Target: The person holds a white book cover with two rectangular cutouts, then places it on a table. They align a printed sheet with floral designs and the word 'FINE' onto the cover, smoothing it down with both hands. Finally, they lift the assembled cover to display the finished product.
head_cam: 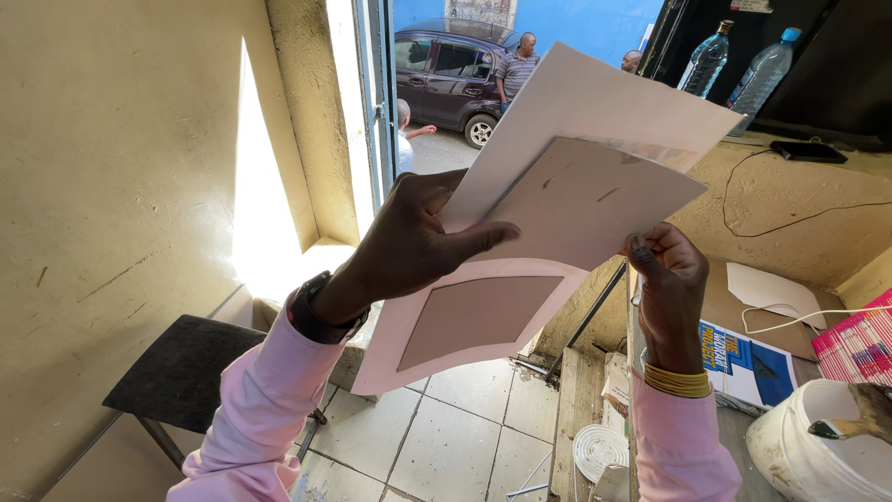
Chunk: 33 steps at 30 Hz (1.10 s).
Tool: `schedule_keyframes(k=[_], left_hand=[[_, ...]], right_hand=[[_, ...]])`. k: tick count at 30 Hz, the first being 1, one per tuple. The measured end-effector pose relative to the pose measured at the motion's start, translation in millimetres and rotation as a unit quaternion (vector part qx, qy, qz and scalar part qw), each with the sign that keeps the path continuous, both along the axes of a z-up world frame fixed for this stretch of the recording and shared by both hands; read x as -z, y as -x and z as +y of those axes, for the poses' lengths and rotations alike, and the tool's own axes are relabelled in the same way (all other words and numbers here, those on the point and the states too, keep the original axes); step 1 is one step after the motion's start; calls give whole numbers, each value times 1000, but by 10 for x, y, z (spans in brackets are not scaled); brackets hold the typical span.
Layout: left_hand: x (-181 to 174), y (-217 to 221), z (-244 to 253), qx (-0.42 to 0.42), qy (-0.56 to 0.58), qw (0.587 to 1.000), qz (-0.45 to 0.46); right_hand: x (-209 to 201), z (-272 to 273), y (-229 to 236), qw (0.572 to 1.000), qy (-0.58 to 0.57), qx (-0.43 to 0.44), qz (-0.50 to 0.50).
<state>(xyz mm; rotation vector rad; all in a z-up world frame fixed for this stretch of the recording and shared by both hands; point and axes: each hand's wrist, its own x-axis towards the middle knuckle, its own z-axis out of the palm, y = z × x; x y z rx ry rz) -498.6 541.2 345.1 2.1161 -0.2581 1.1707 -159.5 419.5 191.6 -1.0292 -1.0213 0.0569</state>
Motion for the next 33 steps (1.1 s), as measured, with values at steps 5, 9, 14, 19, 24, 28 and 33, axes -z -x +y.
schedule_keyframes(k=[5,9,14,19,24,28,33], left_hand=[[-31,32,-5,-43,-5,999,-12],[-109,93,-36,-63,-1,997,-38],[-120,189,186,-120,-29,991,-55],[-113,426,301,-207,-1,977,-52],[-270,565,187,-261,7,965,-30],[-250,589,234,-294,-14,956,-13],[-271,627,235,-294,-2,956,-6]], right_hand=[[-66,-17,162,1000,-7,-5,14],[-107,-22,178,1000,-19,1,0],[-418,-160,453,999,-14,-24,-18],[-310,-204,229,999,-19,11,40],[-187,-183,10,998,-1,25,58],[-223,-143,42,998,18,28,44],[-159,-26,-24,997,26,-9,78]])
